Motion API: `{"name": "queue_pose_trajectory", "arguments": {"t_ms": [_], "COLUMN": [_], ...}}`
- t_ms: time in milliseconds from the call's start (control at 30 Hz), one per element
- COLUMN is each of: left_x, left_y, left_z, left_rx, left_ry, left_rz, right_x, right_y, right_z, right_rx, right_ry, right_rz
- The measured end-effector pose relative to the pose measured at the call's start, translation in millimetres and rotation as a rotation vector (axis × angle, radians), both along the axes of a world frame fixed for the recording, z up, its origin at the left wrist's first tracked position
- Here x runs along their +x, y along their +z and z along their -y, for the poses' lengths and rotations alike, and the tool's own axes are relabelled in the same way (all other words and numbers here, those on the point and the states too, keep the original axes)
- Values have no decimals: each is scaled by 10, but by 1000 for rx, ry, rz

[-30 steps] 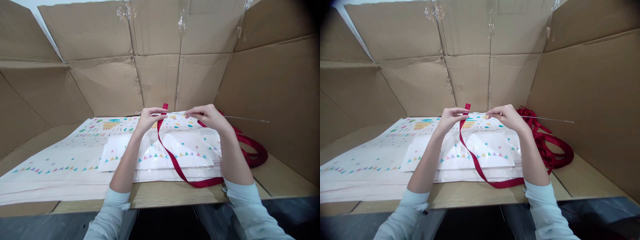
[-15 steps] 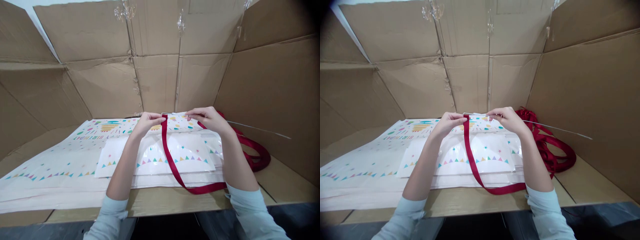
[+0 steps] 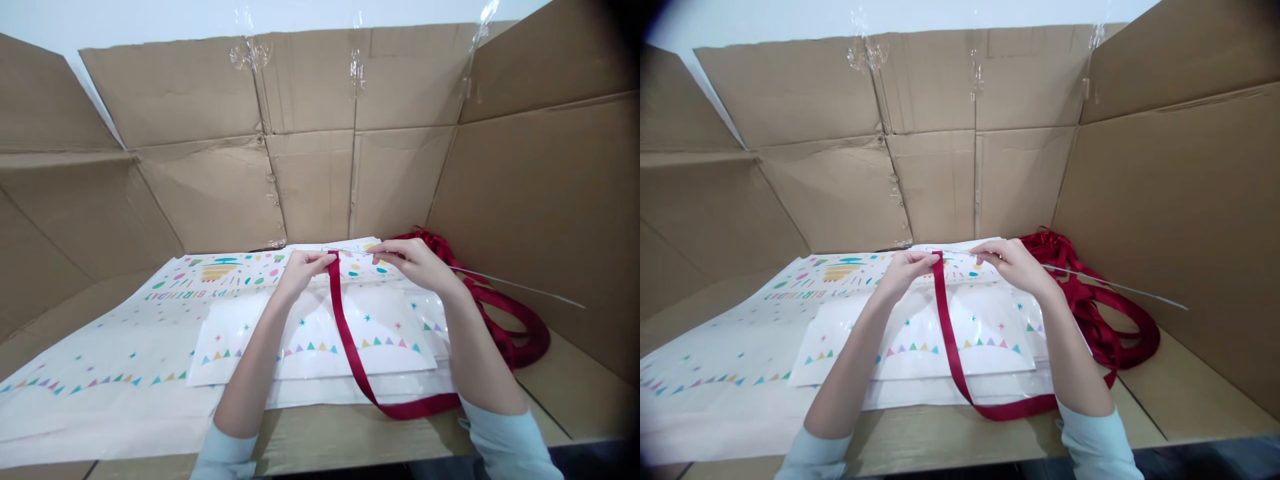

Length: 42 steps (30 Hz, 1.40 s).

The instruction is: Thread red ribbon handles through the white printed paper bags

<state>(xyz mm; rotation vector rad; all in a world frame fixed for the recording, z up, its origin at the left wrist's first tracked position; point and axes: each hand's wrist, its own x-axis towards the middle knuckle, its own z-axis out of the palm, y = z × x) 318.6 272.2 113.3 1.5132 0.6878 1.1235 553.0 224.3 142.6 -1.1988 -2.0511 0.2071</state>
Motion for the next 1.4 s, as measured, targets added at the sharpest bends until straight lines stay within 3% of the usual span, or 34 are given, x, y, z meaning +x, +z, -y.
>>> {"name": "queue_pose_trajectory", "arguments": {"t_ms": [200, 367, 467, 600, 733, 867, 1100, 1400], "left_x": [-23, -47, -31, -20, -23, 56, 258, 304], "left_y": [84, 144, 163, 191, 220, 196, 143, 176], "left_z": [151, 285, 328, 334, 337, 366, 482, 629], "left_rx": [78, 123, 126, 28, -45, -37, 4, -30], "left_ry": [-31, 27, 4, 5, 54, 73, 51, -49], "left_rz": [-17, -55, 77, 307, 382, 467, 537, 497], "right_x": [-7, -152, -302, -485, -585, -641, -667, -510], "right_y": [78, 120, 80, -38, -161, -184, -1, 414], "right_z": [203, 440, 513, 450, 329, 320, 374, 611], "right_rx": [31, 106, 152, 195, 181, 190, 181, -90], "right_ry": [-7, -32, -40, -18, 34, -31, 1, 60], "right_rz": [-47, -78, -151, -250, -330, -338, -361, -444]}}
